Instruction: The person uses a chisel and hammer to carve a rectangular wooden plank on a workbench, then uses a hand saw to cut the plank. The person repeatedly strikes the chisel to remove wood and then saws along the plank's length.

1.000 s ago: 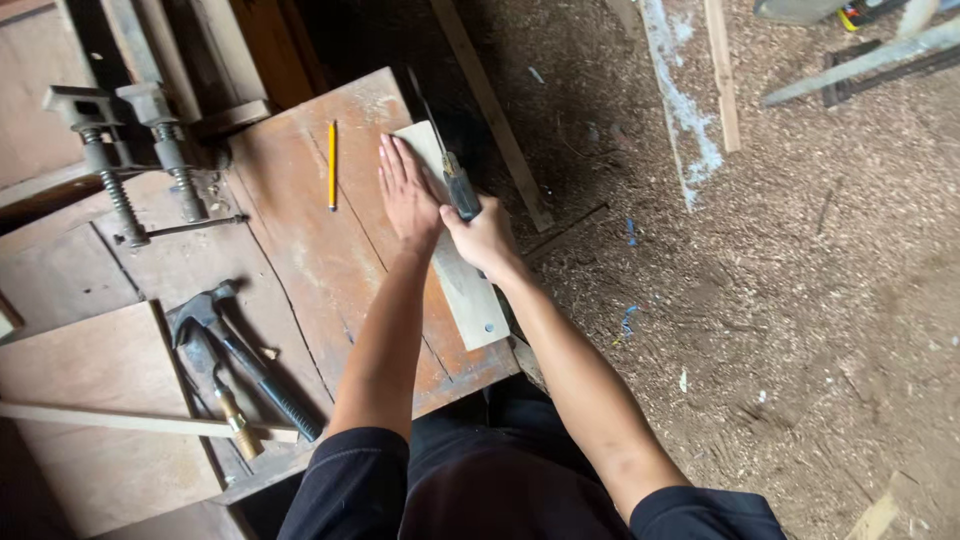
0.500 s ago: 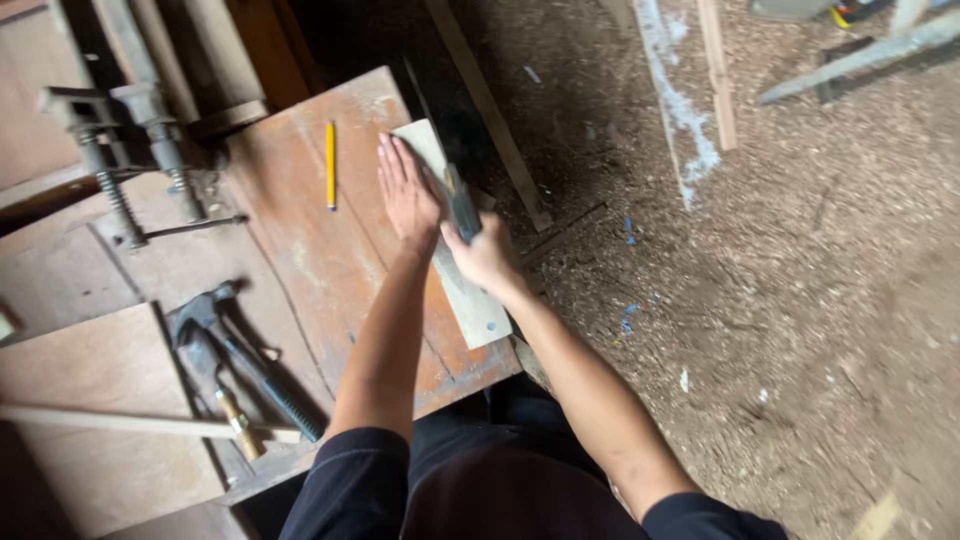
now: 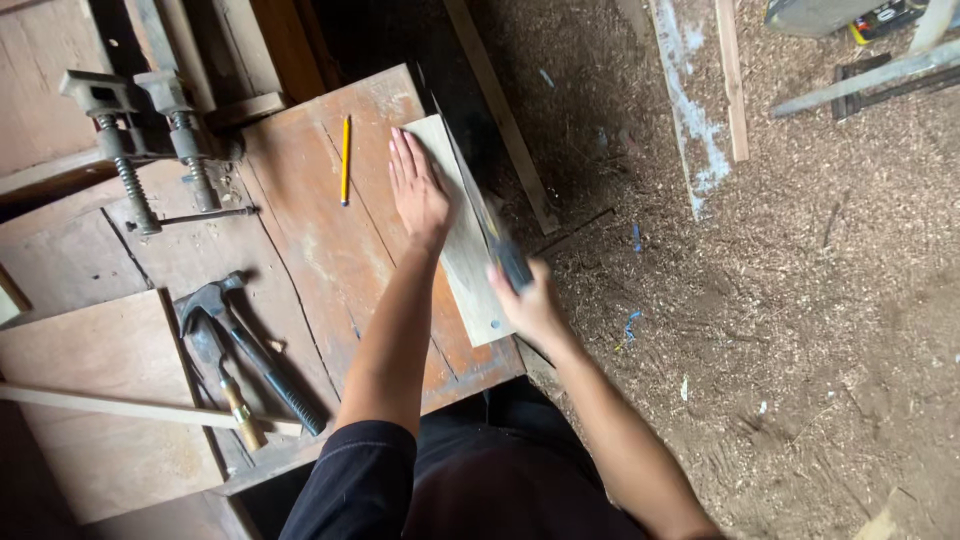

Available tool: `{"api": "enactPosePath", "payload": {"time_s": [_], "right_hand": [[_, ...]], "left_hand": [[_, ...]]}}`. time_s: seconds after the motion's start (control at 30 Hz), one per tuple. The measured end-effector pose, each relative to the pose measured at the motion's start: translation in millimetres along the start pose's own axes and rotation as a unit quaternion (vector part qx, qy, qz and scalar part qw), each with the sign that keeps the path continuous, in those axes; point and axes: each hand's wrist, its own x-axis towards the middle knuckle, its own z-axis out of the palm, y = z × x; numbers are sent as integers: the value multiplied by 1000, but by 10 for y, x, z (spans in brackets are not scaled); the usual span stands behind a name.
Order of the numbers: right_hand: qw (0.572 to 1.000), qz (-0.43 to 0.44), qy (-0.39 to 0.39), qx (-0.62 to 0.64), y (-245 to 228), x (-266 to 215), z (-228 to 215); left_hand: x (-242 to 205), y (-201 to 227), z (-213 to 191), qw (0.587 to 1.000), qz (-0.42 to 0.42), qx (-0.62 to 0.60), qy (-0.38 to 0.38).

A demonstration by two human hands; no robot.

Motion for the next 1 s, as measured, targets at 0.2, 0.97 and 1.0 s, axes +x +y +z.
{"api": "enactPosePath", "payload": {"time_s": [0.2, 0.97, 1.0], "right_hand": [[998, 60, 12, -20, -26, 1367, 473], [1000, 2, -28, -1, 188, -458, -41], [998, -58, -24, -15, 245, -634, -115]], "left_hand": [[62, -75, -59, 1000, -6, -7, -23], [37, 14, -54, 999, -38, -19, -15], [41, 11, -56, 999, -36, -19, -13]]}}
